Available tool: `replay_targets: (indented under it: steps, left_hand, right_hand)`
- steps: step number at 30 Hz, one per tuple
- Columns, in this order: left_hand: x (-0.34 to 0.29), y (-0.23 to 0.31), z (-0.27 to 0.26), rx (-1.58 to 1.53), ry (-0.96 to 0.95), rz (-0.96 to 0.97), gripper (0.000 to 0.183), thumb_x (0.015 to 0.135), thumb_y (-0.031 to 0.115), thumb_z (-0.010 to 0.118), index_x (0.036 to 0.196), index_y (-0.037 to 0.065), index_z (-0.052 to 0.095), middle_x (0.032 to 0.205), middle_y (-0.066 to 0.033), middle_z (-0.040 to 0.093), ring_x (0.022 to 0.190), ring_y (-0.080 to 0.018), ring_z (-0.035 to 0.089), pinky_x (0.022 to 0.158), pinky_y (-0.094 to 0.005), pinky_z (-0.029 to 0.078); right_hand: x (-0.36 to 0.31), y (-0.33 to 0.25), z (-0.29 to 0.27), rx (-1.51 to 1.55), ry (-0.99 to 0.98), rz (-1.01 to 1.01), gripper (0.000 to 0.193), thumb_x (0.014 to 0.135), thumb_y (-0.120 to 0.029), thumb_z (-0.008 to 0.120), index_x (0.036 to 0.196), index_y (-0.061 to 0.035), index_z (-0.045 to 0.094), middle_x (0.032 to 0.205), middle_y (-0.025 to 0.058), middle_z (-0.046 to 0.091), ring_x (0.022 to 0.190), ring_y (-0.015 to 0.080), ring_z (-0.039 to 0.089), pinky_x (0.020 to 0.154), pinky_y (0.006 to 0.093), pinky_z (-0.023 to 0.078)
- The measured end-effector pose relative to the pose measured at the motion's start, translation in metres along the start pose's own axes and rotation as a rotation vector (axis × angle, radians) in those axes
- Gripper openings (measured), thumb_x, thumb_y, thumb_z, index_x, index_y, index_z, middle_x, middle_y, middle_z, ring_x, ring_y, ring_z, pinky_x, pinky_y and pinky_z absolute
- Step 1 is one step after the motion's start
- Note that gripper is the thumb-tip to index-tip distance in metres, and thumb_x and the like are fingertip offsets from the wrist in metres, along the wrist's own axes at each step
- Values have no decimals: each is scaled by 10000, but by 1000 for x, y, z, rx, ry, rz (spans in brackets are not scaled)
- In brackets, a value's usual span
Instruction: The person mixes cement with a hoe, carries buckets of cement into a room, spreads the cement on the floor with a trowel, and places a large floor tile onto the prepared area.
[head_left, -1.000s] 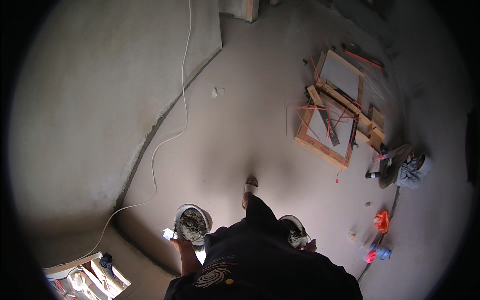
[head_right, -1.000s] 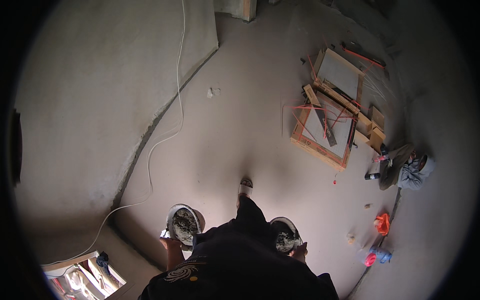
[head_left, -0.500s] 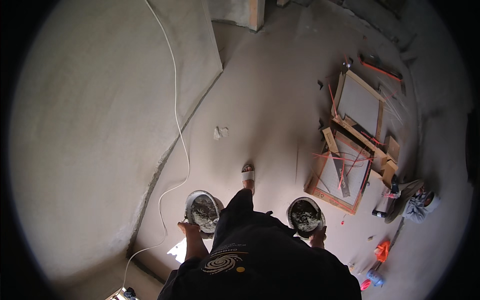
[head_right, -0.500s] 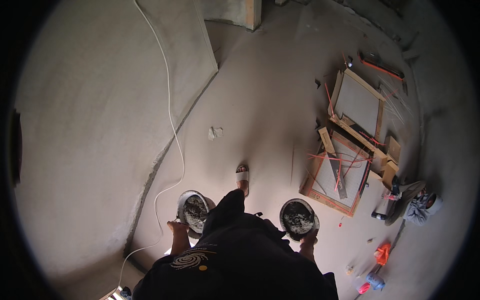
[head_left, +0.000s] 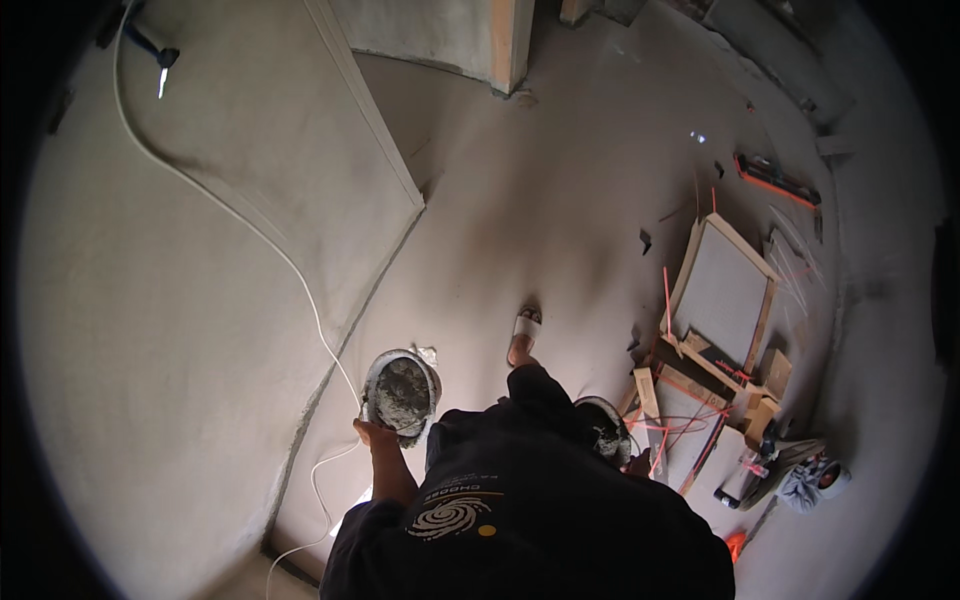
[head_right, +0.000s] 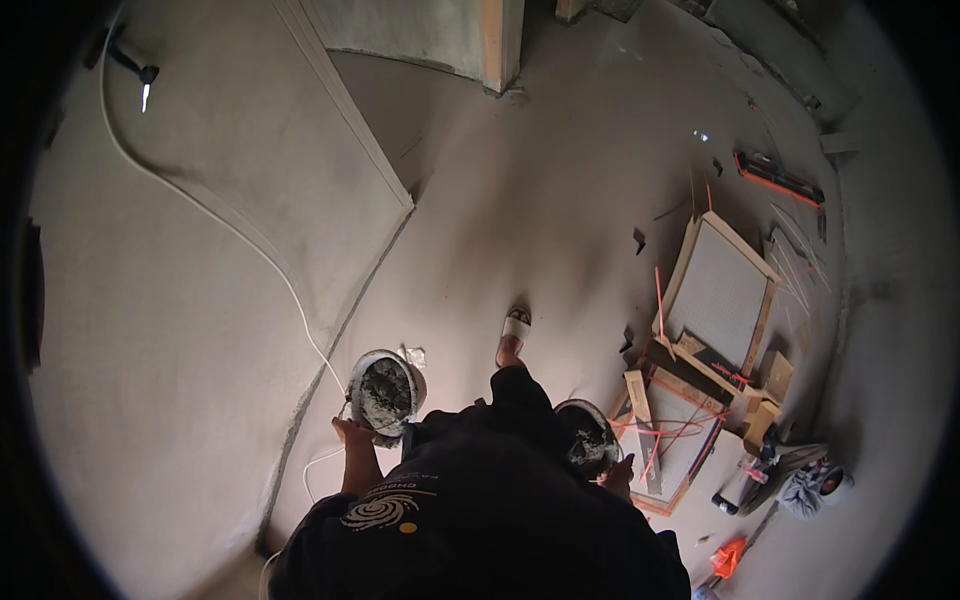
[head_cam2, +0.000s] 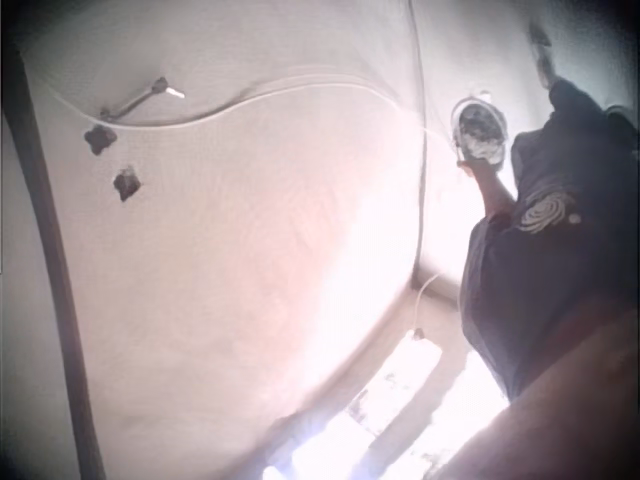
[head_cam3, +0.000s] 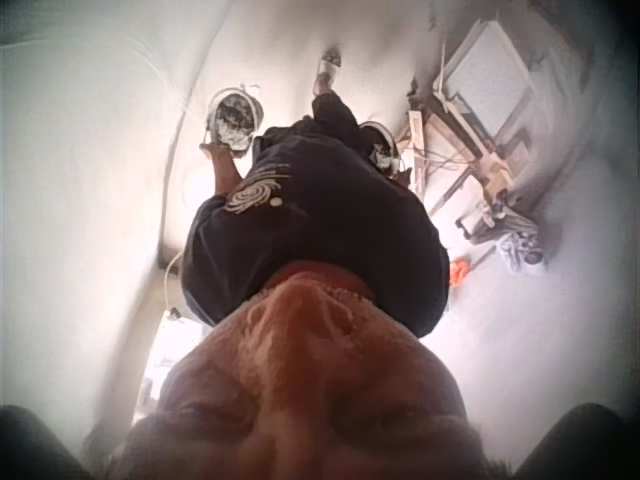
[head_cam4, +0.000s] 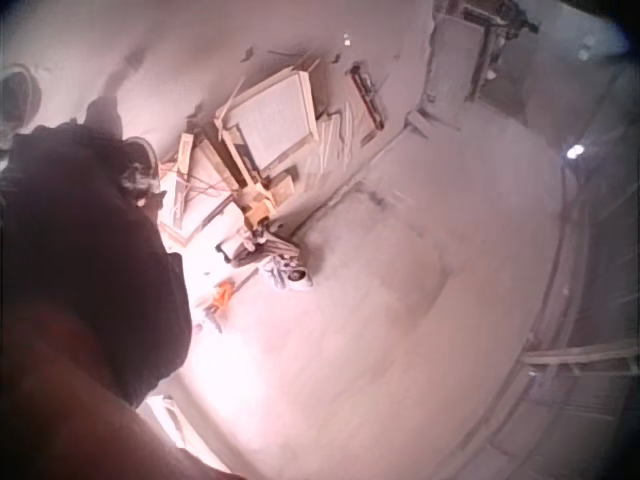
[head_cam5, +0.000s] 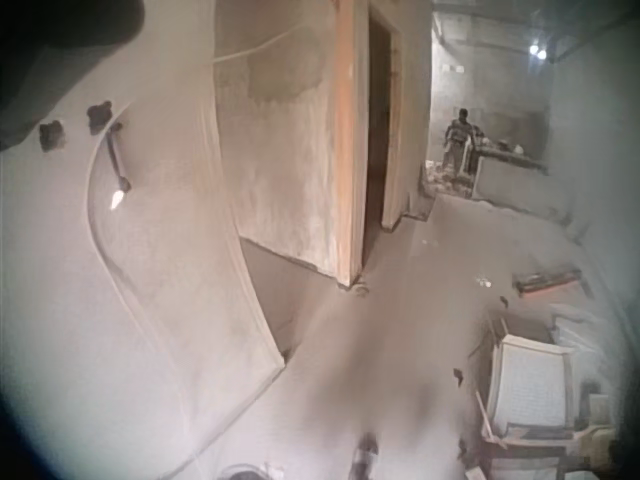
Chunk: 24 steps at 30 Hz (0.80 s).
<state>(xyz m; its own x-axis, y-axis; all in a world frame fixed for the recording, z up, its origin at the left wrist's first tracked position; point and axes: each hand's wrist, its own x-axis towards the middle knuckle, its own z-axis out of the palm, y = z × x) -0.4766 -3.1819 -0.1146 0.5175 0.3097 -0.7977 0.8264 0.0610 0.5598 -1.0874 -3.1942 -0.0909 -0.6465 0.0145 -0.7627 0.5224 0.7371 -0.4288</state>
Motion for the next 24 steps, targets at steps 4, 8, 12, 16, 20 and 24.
replay_targets:
  steps: [4, 8, 12, 16, 20, 24]
  left_hand:
    - [-65, -2, 141, -18, 12, 52, 447, 822, 467, 513, 914, 32, 560, 743, -65, 501, 631, -226, 478, 528, -363, 391]
    - [-112, -4, 247, 59, 93, 61, 421, 808, 482, 536, 844, 63, 519, 728, -58, 463, 620, -211, 464, 501, -361, 374]
    - [-141, -23, 361, -11, 113, 4, 418, 787, 500, 561, 767, 86, 502, 602, -33, 389, 557, -195, 419, 480, -350, 341]
    - [-174, -47, 489, 32, 78, -87, 418, 796, 501, 560, 706, 105, 466, 564, -19, 354, 499, -185, 373, 455, -344, 320]
    - [-212, -58, 598, 18, -32, -150, 429, 806, 517, 557, 686, 123, 437, 561, -15, 353, 477, -177, 348, 437, -338, 293]
    - [-237, -42, 684, 7, -39, -142, 393, 816, 509, 553, 695, 154, 436, 558, 2, 350, 472, -168, 364, 435, -343, 284]
  right_hand:
    - [-8, -99, 100, 19, -30, 27, 687, 830, -780, 416, 617, -129, 471, 474, 0, 325, 390, 164, 343, 389, 313, 306]
    - [-27, -192, 169, -4, -68, 29, 700, 826, -785, 418, 608, -124, 488, 467, -1, 310, 392, 166, 331, 396, 313, 306]
    - [-13, -270, 238, 13, -109, 15, 714, 821, -791, 420, 599, -118, 506, 460, -2, 294, 394, 169, 319, 404, 312, 306]
    - [25, -365, 327, -92, -38, -24, 743, 798, -816, 419, 603, -106, 522, 461, 22, 388, 399, 193, 378, 414, 351, 342]
    - [9, -476, 390, 32, -116, 12, 835, 798, -823, 397, 793, -15, 608, 572, 98, 551, 393, 193, 449, 380, 321, 369]
    - [-48, -565, 473, -151, -13, -37, 698, 882, -729, 368, 994, -59, 530, 615, 49, 461, 532, 181, 449, 484, 318, 378]
